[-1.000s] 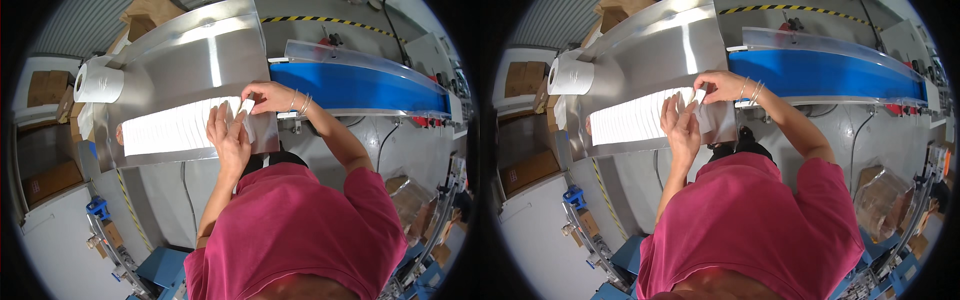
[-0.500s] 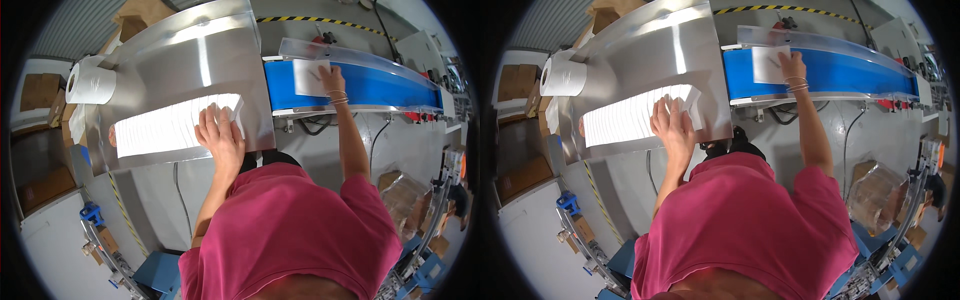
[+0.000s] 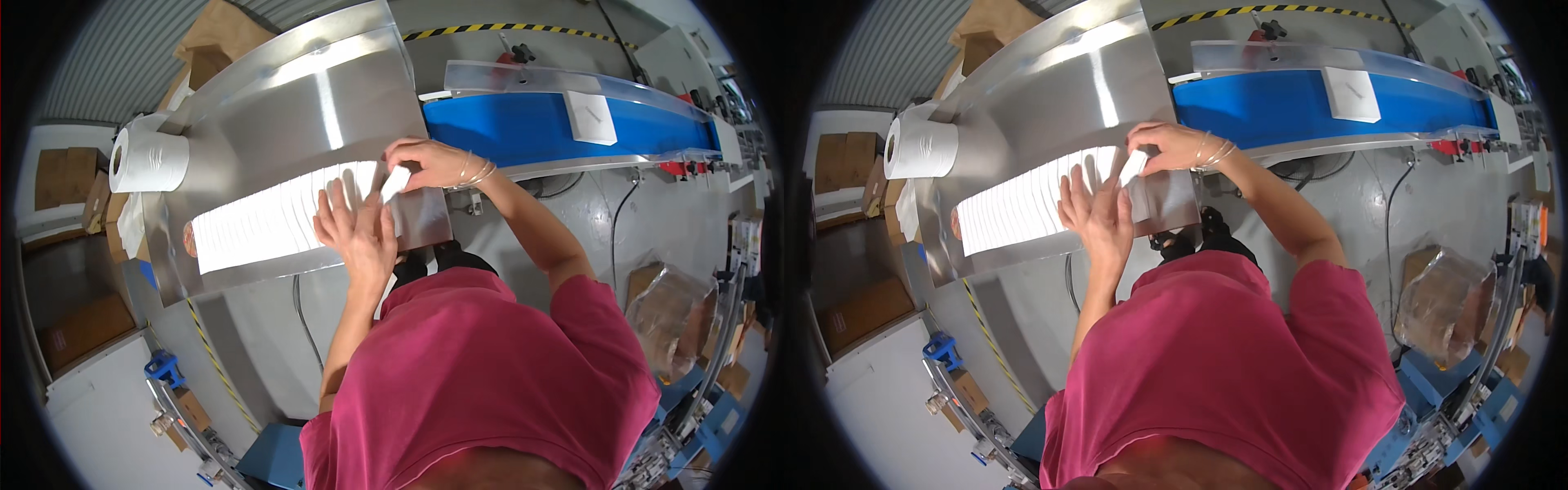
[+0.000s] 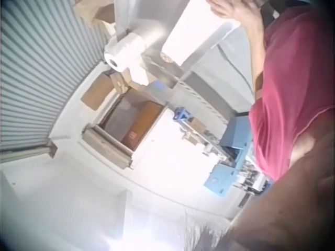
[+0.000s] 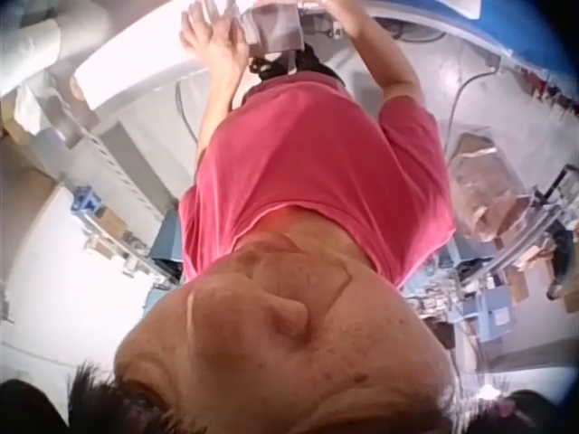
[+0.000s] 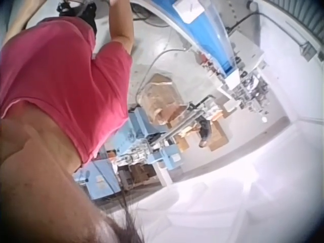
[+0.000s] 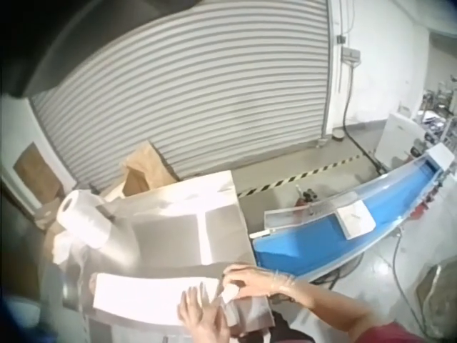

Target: Placing paper napkins onto a conveyor belt for packaging.

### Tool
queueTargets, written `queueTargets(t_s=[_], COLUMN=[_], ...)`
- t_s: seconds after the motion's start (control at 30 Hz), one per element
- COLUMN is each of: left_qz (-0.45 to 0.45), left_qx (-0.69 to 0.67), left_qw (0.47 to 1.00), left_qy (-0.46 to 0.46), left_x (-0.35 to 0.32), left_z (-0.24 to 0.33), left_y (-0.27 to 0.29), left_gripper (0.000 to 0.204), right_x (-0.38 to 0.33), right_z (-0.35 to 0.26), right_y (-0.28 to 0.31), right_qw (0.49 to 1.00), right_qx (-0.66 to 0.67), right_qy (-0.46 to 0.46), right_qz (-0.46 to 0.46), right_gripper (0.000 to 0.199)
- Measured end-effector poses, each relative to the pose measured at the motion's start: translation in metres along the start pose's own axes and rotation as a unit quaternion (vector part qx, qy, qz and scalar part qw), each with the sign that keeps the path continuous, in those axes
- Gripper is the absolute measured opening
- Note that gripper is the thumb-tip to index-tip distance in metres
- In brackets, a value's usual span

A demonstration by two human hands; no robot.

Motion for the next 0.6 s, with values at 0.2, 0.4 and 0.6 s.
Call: queueTargets(t_s=[0.2, 0.4, 0.6], left_qz=[0.029, 0.027, 0.023], left_qx=[-0.007, -0.011, -0.017], left_qw=[0.999, 0.999, 0.999], left_qy=[0.024, 0.017, 0.014], left_x=[-0.001, -0.001, -0.002], left_z=[-0.011, -0.016, -0.016], left_y=[0.006, -0.001, 0.001], left_gripper=[0.040, 0.035, 0.032], right_x=[-0.082, -0.132, -0.020], right_z=[0.143, 0.072, 0.006], right_y=[0.064, 0.112, 0.022], right_qw=[0.920, 0.612, 0.991], right_qx=[0.021, -0.520, -0.028], right_qy=[-0.216, -0.392, -0.052], right_qz=[0.326, 0.449, 0.118], right_gripper=[0.033, 0.049, 0.051])
Point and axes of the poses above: each hand's wrist, its own x-axis towards the middle knuckle, its own y-axis out of the back of the hand, z = x × y, the point moved 6 cm from there along x, towards the middle knuckle, and after that the axes turned 6 degrees about -z, right-handed, at the moved point
